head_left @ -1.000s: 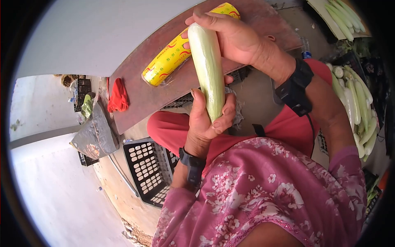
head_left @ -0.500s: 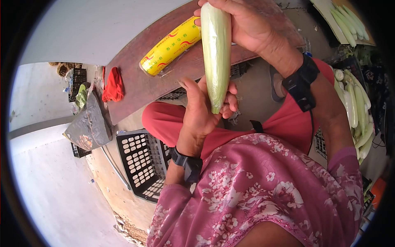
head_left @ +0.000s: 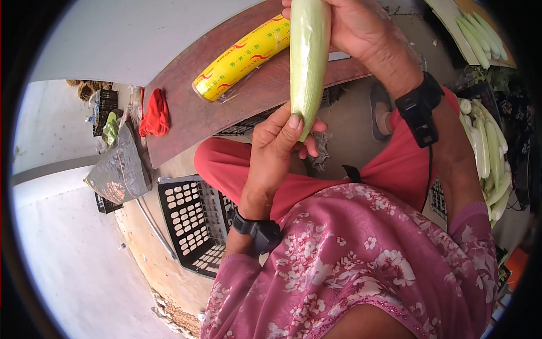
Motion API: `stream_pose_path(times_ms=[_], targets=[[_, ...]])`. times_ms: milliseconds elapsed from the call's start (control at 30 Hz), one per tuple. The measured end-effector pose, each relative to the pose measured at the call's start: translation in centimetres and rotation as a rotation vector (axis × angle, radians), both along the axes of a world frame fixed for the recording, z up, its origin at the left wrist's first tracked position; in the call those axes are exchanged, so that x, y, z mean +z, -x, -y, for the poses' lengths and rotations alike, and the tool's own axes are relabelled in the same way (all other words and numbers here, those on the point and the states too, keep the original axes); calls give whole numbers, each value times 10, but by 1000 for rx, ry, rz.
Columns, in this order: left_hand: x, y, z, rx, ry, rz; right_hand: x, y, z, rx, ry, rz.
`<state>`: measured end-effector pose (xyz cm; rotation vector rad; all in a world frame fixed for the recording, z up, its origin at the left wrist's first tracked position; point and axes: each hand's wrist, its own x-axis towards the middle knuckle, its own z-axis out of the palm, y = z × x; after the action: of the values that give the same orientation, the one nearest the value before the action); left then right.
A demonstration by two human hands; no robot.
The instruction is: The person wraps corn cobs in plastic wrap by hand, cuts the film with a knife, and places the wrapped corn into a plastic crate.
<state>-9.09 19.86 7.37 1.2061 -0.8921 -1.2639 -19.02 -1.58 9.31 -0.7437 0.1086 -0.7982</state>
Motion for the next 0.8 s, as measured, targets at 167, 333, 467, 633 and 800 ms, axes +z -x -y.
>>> stream_pose_path(times_ms=[167, 333, 467, 633, 800], targets=[[-9, -13, -1, -148, -31, -209, 4, 3, 0, 45, -100, 0], [-11, -14, 13, -14, -69, -339, 5, 3, 0, 42, -72, 27], [-13, -14, 23, 145, 122, 80, 6, 3, -2, 11, -18, -15], [-7, 11, 36, 232, 266, 610, 4, -6, -10, -73, 84, -86], [-12, 1, 34, -44, -143, -272, -7, -10, -6, -14, 109, -153]])
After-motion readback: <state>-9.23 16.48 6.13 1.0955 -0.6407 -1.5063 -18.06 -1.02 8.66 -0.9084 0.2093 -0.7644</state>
